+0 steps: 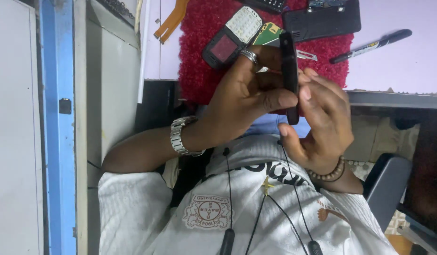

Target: Disassembling a mobile phone by removing screws and prying the case open to access internal parts.

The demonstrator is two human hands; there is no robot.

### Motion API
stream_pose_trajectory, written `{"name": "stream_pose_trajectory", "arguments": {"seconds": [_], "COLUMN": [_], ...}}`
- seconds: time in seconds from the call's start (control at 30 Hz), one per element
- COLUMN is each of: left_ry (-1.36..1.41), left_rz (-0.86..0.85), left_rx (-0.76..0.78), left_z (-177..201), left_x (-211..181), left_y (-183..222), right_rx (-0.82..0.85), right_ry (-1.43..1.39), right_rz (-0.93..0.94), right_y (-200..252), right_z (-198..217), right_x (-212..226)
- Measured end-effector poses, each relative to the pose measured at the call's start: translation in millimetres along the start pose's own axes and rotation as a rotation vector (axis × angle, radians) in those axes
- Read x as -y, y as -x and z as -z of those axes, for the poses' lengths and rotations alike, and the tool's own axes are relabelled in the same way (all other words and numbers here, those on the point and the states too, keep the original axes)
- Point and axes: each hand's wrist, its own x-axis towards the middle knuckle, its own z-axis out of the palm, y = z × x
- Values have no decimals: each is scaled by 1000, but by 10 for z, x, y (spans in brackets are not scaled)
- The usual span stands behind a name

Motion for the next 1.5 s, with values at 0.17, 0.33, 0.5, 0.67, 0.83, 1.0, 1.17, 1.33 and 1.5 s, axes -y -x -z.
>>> {"name": "stream_pose_trajectory", "arguments": {"seconds": [0.17, 0.33, 0.5, 0.67, 0.83, 1.0, 1.17, 1.33, 1.5], "left_ry": [29, -49, -120, -43, 34, 26, 19, 29, 34], "left_rz": [-80, -50, -62, -47, 133, 235, 249, 241, 215], "left_rx": [-33, -34, -99, -75, -155, -186, -173, -152, -144], "left_z": [48, 74, 91, 88, 96, 44, 67, 70, 88], "left_x": [-9, -68, -62, -82, -128, -216, -190, -198, -154], "left_y": [-55, -134, -158, -157, -202, -196, -211, -207, -194], "right_rx": [102, 97, 84, 17, 127, -4, 16, 29, 23], "right_ry": [-208, -196, -184, -221, -185, -143, -97, -102, -96], "right_rz": [-124, -129, -185, -152, -68, -24, -34, -50, -51], "right_y": [-122, -154, -154, -67, -76, -85, -126, -118, -147], "right_z": [82, 33, -25, -62, 21, -6, -12, 1, 9], "right_x": [127, 75, 83, -26, -63, -41, -10, 2, 22]}}
